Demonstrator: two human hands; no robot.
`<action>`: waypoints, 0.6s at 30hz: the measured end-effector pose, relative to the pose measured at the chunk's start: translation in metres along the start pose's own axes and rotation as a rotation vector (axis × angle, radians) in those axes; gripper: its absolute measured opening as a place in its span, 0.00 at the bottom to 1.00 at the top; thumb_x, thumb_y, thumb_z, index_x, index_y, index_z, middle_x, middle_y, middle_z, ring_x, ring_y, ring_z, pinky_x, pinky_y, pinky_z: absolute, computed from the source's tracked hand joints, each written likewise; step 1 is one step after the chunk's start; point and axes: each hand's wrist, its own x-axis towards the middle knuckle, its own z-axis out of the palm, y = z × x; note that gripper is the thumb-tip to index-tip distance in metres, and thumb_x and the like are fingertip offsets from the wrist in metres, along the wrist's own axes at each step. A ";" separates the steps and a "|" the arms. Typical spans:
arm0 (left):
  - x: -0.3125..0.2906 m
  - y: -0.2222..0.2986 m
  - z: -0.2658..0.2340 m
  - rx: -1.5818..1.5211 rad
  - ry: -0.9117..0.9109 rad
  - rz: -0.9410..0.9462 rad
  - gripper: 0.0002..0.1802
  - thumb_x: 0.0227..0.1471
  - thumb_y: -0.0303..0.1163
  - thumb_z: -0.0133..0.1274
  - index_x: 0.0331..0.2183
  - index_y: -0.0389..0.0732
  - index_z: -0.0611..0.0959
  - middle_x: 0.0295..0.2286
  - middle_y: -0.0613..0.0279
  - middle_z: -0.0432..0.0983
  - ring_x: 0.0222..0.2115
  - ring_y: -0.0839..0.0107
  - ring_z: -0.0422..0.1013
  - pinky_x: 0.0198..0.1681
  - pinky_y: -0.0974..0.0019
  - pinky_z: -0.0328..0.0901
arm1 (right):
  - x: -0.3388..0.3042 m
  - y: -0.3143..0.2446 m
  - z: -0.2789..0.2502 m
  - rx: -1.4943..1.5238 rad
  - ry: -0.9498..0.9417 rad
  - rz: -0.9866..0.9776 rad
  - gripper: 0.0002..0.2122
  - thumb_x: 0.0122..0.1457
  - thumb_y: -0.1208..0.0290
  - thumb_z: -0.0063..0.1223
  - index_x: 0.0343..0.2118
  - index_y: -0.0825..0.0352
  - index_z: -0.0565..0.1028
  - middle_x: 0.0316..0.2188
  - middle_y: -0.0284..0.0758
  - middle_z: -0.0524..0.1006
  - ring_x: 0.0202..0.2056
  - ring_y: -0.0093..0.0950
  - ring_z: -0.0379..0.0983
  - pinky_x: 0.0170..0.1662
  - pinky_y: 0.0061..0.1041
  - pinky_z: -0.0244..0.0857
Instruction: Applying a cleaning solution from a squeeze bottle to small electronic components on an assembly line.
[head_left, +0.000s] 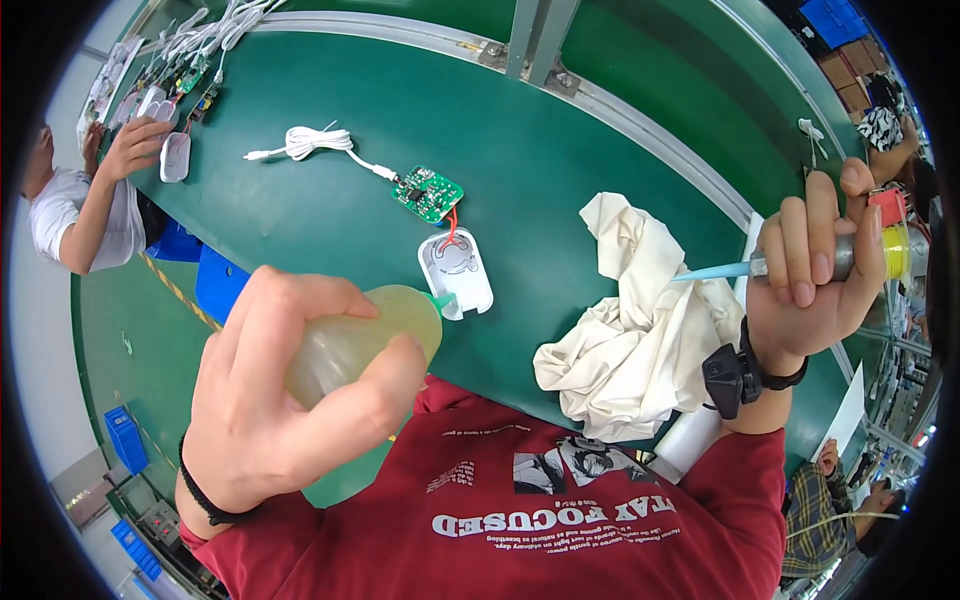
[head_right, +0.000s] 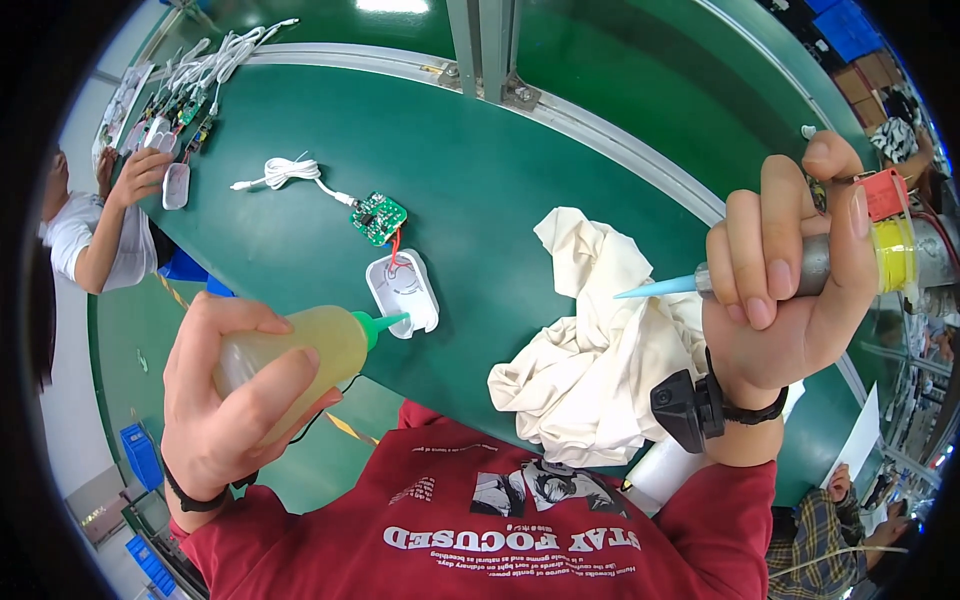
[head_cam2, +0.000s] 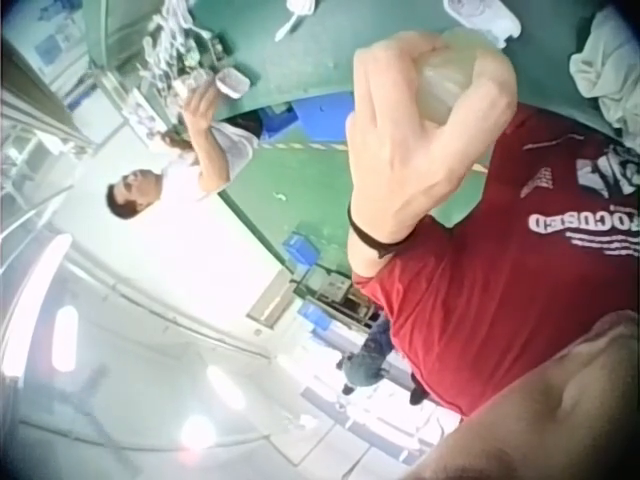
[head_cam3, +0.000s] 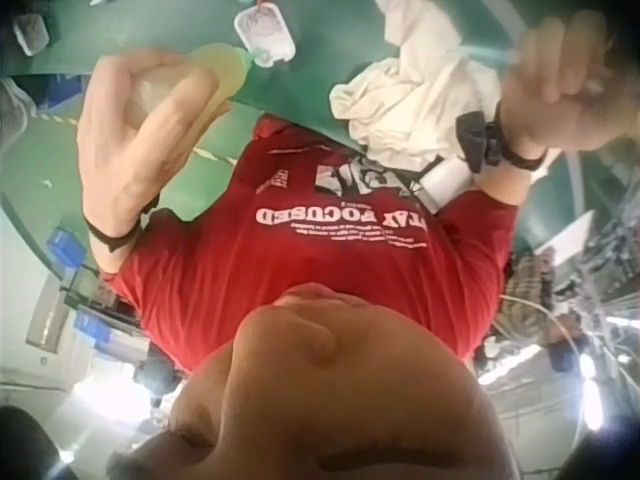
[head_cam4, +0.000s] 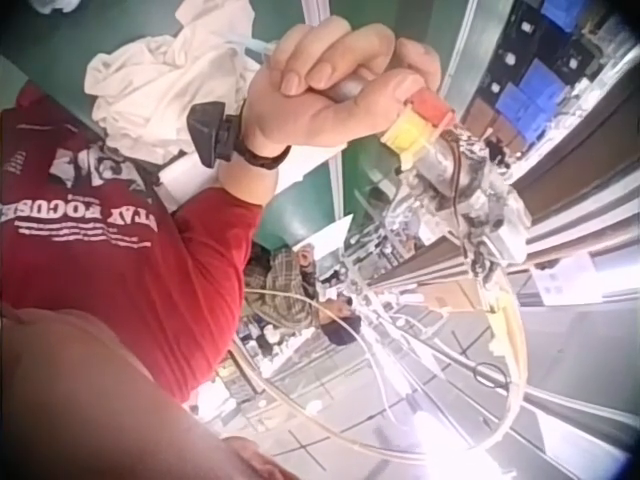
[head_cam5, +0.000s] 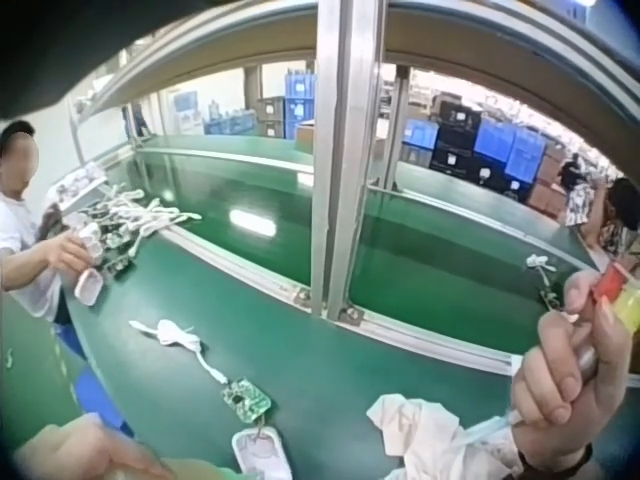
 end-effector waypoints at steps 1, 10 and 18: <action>0.001 0.000 0.000 0.005 -0.021 0.026 0.27 0.28 0.30 0.69 0.36 0.48 0.76 0.32 0.55 0.69 0.27 0.62 0.69 0.24 0.63 0.65 | -0.001 0.000 0.000 0.003 -0.003 0.001 0.13 0.66 0.63 0.30 0.43 0.68 0.63 0.15 0.26 0.59 0.11 0.14 0.50 0.12 0.12 0.46; -0.009 0.002 0.003 0.022 0.101 -0.009 0.22 0.26 0.28 0.66 0.31 0.48 0.78 0.33 0.55 0.68 0.28 0.61 0.69 0.25 0.64 0.66 | -0.006 -0.004 0.003 -0.030 0.014 -0.007 0.13 0.66 0.63 0.30 0.43 0.67 0.63 0.14 0.26 0.59 0.11 0.14 0.50 0.13 0.14 0.45; -0.045 -0.021 0.014 -0.119 0.335 -0.235 0.30 0.36 0.39 0.67 0.41 0.42 0.71 0.38 0.53 0.68 0.38 0.61 0.67 0.39 0.62 0.66 | -0.010 -0.004 0.003 -0.047 0.092 -0.004 0.12 0.65 0.62 0.32 0.42 0.66 0.64 0.13 0.25 0.59 0.10 0.14 0.50 0.13 0.14 0.43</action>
